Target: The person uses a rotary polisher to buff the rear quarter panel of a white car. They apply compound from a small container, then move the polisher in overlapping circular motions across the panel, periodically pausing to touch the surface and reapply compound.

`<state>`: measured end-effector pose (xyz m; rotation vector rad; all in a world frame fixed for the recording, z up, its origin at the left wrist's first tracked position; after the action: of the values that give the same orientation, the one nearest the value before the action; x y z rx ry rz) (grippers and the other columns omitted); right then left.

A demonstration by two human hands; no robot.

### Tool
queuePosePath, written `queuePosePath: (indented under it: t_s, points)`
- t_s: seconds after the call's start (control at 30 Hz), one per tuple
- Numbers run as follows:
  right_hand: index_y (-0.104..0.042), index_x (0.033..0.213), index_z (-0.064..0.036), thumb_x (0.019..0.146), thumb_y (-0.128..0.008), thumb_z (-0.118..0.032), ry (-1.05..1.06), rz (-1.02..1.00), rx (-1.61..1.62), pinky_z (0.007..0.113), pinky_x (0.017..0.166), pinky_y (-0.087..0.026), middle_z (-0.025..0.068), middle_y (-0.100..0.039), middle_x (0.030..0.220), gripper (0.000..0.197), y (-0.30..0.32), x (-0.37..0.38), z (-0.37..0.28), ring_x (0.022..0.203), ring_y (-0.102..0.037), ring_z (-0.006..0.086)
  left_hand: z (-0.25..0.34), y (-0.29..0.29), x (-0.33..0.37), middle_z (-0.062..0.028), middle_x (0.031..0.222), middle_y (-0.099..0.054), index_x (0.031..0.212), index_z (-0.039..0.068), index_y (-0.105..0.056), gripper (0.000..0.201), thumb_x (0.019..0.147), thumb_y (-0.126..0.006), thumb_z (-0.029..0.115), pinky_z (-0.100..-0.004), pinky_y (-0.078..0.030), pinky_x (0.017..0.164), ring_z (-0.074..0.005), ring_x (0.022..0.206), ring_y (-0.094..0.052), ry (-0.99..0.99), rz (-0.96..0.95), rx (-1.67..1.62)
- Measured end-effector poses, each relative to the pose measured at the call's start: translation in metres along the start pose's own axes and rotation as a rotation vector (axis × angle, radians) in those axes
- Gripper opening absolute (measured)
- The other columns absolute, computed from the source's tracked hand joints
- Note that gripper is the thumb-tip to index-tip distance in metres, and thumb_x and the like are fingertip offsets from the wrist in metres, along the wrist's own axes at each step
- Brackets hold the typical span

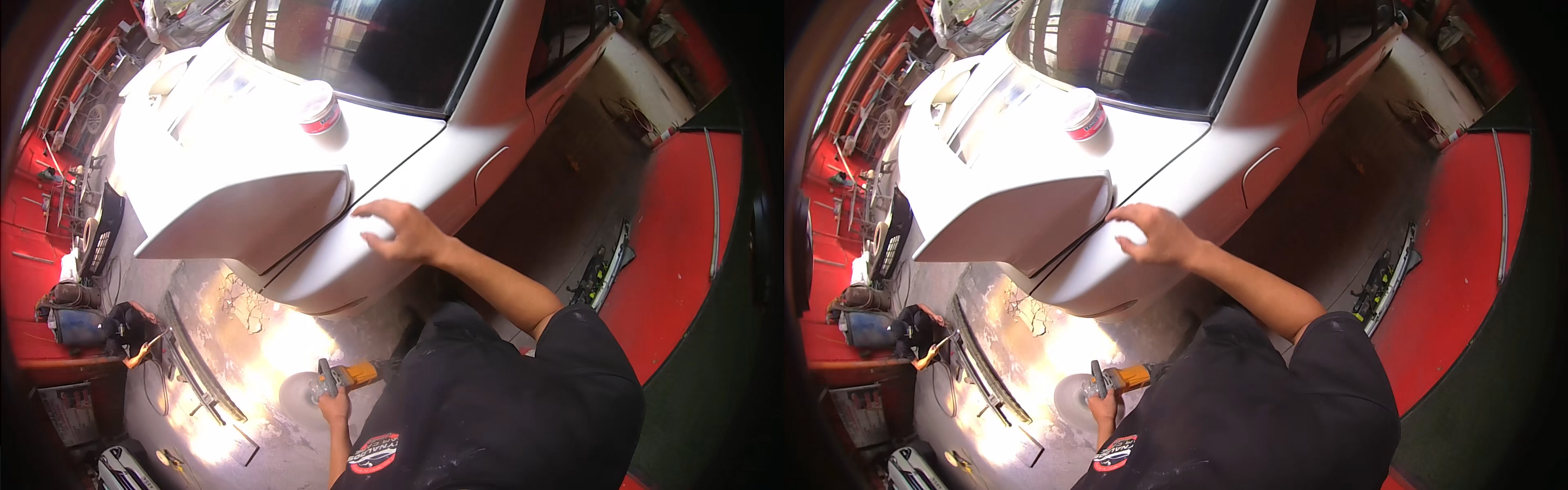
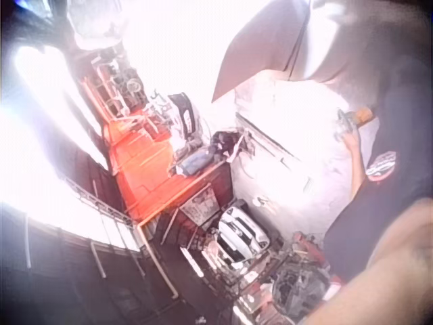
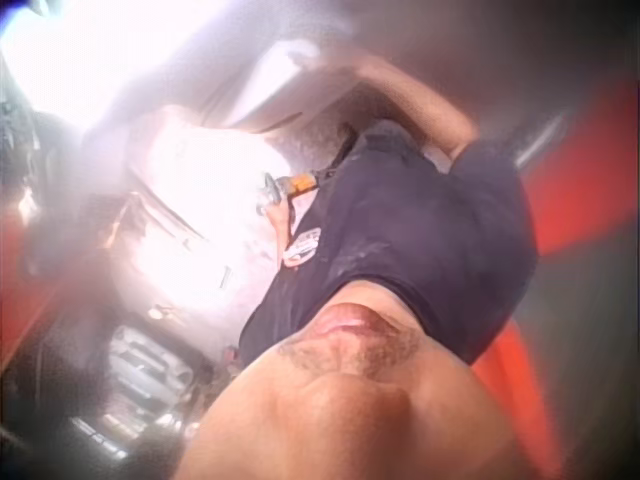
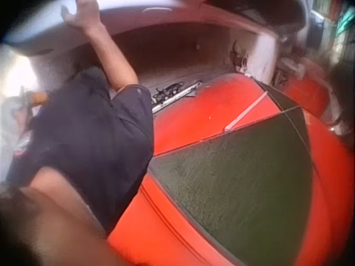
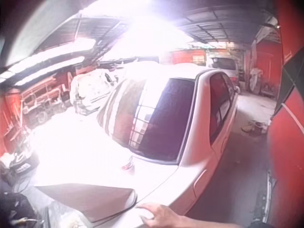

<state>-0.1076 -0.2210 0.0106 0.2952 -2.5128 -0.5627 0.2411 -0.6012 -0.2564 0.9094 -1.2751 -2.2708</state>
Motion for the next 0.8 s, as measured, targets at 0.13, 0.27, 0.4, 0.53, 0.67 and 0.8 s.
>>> queuePosePath:
  t_s: [0.13,0.27,0.4,0.53,0.67,0.8]
  points:
    - [-0.062,0.129,-0.0083,0.086,-0.070,-0.020,0.120,0.141,-0.309,0.044,0.096,-0.054,0.0199,-0.071,0.111,0.046,0.052,0.117,0.010,0.105,-0.069,0.0356,-0.063,-0.061,-0.008,-0.0286,0.093,-0.075,0.104,-0.009,-0.075,0.045,0.081,-0.075,0.030,-0.0487,-0.056,0.084,-0.0424,0.091,-0.074,0.172,-0.145,-0.144]
    - [-0.052,0.144,-0.0103,0.088,-0.071,-0.030,0.045,-0.185,-0.605,0.046,0.106,-0.049,0.0194,-0.069,0.126,0.062,-0.003,0.206,0.059,0.120,-0.065,0.0350,-0.095,-0.080,-0.026,-0.0286,0.091,-0.074,0.102,-0.005,-0.076,0.043,0.081,-0.076,0.033,-0.0495,-0.056,0.083,-0.0457,0.091,-0.073,0.301,-0.130,-0.135]
    - [-0.035,0.159,-0.0135,0.091,-0.067,-0.036,-0.109,-0.408,-0.843,0.047,0.113,-0.044,0.0172,-0.064,0.139,0.078,-0.040,0.241,0.113,0.130,-0.061,0.0296,-0.090,-0.083,-0.015,-0.0286,0.091,-0.074,0.102,-0.005,-0.076,0.043,0.081,-0.076,0.033,-0.0495,-0.056,0.083,-0.0457,0.091,-0.073,0.321,-0.138,-0.124]
    - [-0.028,0.164,-0.0226,0.089,-0.065,-0.033,-0.043,-0.484,-0.860,0.053,0.104,-0.051,0.0142,-0.057,0.148,0.084,-0.072,0.245,0.122,0.126,-0.063,0.0378,-0.057,-0.075,0.018,-0.0286,0.090,-0.074,0.101,-0.005,-0.076,0.043,0.081,-0.076,0.034,-0.0496,-0.056,0.083,-0.0457,0.090,-0.073,0.201,-0.189,-0.077]
    - [-0.039,0.160,-0.0214,0.085,-0.066,-0.026,-0.102,-0.495,-0.791,0.056,0.096,-0.052,0.0185,-0.061,0.143,0.080,-0.069,0.239,0.097,0.132,-0.058,0.0381,0.000,-0.064,0.061,-0.0286,0.090,-0.074,0.101,-0.004,-0.076,0.043,0.081,-0.076,0.034,-0.0496,-0.056,0.083,-0.0457,0.090,-0.073,0.013,-0.258,0.003]
    - [-0.047,0.153,-0.0154,0.087,-0.066,-0.028,-0.084,-0.534,-0.910,0.057,0.099,-0.049,0.0205,-0.058,0.146,0.070,-0.072,0.242,0.096,0.136,-0.056,0.0379,0.065,-0.046,0.090,-0.0286,0.090,-0.074,0.101,-0.004,-0.076,0.043,0.081,-0.076,0.034,-0.0497,-0.056,0.083,-0.0457,0.090,-0.073,-0.181,-0.295,0.073]
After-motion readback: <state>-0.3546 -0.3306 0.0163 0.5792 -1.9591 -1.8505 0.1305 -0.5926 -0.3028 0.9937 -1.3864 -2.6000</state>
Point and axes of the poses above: each hand's wrist, its own x-axis towards the middle knuckle, its own y-axis out of the back of the hand, z = x × y, the point moved 10 cm from there along x, towards the middle knuckle
